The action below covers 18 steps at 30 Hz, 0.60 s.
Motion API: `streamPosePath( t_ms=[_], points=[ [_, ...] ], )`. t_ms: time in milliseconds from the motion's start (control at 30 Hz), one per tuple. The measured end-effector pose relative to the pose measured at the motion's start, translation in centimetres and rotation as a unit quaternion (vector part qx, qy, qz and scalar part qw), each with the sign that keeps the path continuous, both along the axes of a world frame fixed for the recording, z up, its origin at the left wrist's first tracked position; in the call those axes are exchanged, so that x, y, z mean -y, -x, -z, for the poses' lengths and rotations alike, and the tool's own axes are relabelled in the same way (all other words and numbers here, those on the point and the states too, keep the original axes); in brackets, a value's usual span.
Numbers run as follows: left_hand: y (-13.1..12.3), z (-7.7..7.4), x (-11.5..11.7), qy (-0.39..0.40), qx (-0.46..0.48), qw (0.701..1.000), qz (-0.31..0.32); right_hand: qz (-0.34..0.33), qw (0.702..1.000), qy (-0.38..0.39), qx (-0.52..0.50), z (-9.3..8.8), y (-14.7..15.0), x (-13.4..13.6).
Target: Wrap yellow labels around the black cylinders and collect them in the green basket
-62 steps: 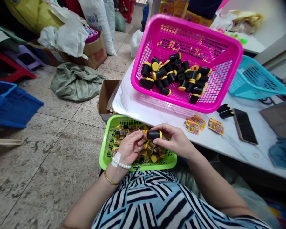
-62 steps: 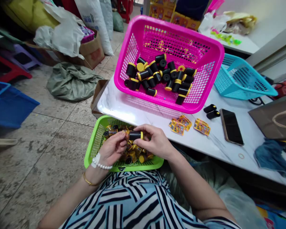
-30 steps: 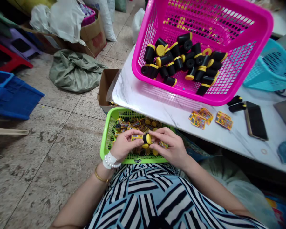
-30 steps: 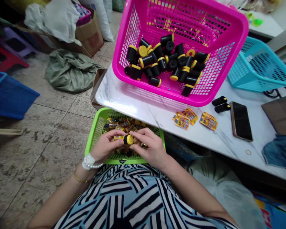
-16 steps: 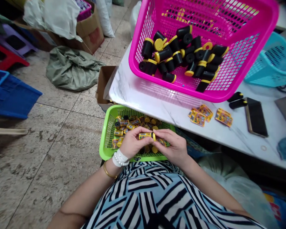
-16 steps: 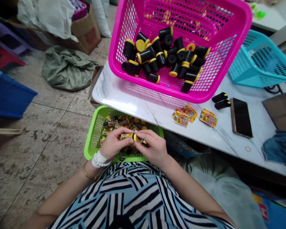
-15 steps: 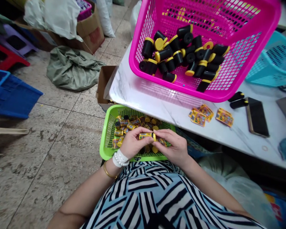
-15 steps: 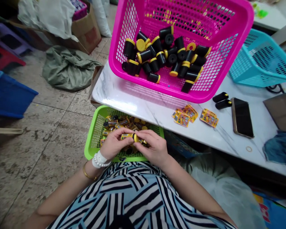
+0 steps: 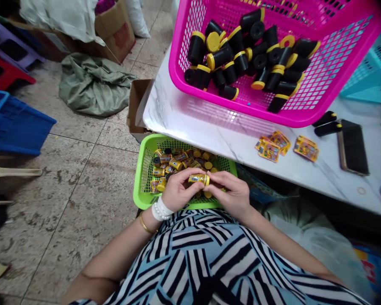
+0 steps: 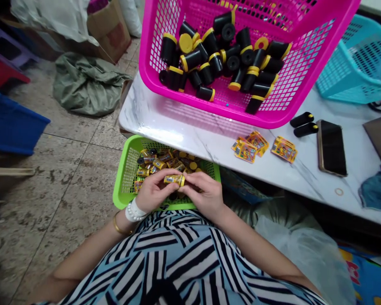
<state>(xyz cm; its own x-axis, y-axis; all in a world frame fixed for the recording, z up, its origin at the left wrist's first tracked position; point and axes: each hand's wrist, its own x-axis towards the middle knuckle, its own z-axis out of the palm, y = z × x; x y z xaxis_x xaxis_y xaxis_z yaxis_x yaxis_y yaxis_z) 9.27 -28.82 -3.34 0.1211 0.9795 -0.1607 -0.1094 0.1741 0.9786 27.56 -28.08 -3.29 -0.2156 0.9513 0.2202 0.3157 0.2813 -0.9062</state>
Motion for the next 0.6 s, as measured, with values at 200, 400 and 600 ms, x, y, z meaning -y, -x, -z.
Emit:
streamPosePath(
  t_ms=[200,400,600],
  points=[
    [0.1,0.5,0.1,-0.033,-0.038,0.998,0.045,0.013,0.973,0.212,-0.090,1.1,-0.2,0.6],
    [1.0,2.4,0.3,0.185,0.108,0.977,0.016,-0.023,0.995,-0.099,0.012,2.0,-0.3,-0.2],
    [1.4,1.9,-0.5,0.116,0.055,0.990,0.049,0.023,0.993,0.080,-0.083,2.3,0.5,0.0]
  ],
)
